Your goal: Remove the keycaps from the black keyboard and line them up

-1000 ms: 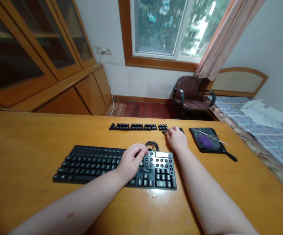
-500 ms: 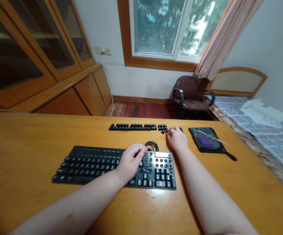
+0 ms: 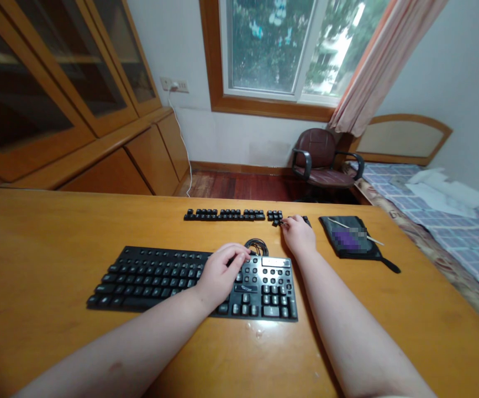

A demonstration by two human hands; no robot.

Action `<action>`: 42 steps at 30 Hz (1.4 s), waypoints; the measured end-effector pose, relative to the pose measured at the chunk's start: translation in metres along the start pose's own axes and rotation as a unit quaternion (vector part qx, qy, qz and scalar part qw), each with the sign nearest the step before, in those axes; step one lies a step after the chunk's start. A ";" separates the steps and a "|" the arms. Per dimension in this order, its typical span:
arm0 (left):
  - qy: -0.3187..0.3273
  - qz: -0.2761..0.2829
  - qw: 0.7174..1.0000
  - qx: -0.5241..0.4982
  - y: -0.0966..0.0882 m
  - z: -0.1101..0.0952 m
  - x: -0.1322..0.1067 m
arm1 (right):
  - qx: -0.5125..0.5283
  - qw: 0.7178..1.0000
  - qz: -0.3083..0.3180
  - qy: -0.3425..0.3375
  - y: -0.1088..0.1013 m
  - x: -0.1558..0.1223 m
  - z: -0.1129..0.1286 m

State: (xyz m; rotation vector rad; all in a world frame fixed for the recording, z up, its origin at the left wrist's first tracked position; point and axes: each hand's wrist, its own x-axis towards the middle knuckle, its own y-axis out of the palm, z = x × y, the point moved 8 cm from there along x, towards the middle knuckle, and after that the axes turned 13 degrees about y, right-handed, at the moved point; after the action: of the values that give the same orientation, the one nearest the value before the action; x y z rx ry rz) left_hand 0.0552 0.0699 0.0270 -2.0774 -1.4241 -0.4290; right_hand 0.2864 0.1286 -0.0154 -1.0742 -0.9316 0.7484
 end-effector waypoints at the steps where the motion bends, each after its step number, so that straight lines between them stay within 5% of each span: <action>1: 0.000 -0.001 1.000 0.001 0.000 0.000 0.000 | 0.005 1.000 -0.004 -0.001 -0.001 0.000 0.000; 13: 0.003 0.007 1.000 0.010 0.000 -0.002 0.001 | 0.024 0.997 -0.004 -0.070 -0.005 -0.007 0.017; 42: -0.003 0.001 1.000 0.014 -0.001 0.001 0.000 | 0.053 0.998 -0.009 -0.045 0.000 -0.004 0.011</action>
State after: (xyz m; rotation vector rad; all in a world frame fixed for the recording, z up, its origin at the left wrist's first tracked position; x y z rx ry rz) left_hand 0.0544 0.0710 0.0266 -2.0580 -1.4237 -0.4006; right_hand 0.2749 0.1297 -0.0139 -0.9453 -0.9662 0.8286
